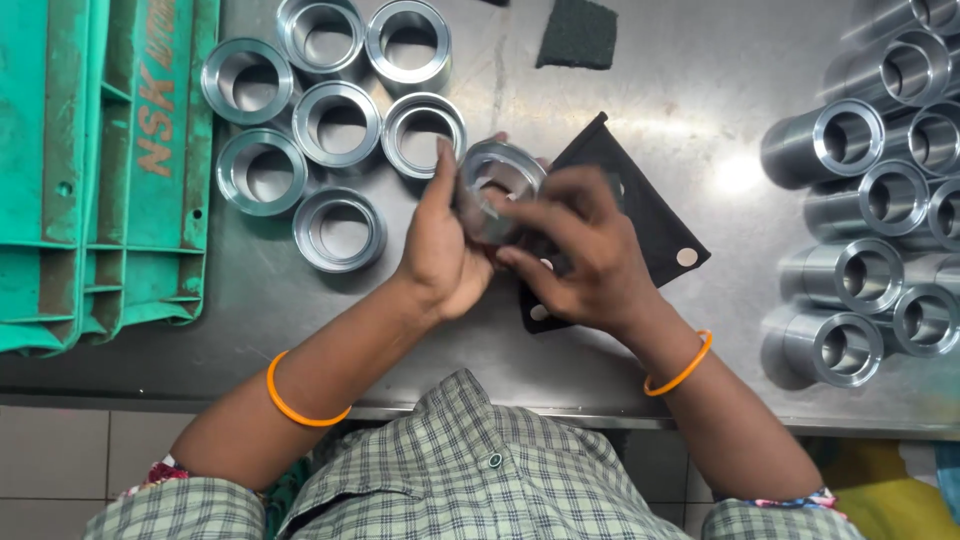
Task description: Wiping cylindrical metal parts and placing them in storage crates.
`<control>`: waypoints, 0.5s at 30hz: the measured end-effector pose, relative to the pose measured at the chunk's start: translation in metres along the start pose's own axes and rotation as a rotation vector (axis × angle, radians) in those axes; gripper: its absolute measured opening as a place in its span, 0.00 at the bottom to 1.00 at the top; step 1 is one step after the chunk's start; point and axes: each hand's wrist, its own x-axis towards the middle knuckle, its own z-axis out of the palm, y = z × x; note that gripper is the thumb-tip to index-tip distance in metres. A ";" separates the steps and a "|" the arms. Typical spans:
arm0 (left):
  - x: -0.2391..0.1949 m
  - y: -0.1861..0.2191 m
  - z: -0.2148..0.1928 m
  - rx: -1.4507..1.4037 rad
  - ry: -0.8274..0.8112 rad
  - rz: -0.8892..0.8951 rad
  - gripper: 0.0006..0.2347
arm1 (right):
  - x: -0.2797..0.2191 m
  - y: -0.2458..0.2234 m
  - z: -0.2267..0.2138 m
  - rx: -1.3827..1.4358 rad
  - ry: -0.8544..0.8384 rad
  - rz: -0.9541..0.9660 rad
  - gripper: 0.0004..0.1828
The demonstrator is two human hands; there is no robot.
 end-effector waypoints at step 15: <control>-0.002 0.022 0.010 1.020 -0.166 0.230 0.23 | 0.002 0.082 -0.024 0.508 -0.189 0.287 0.29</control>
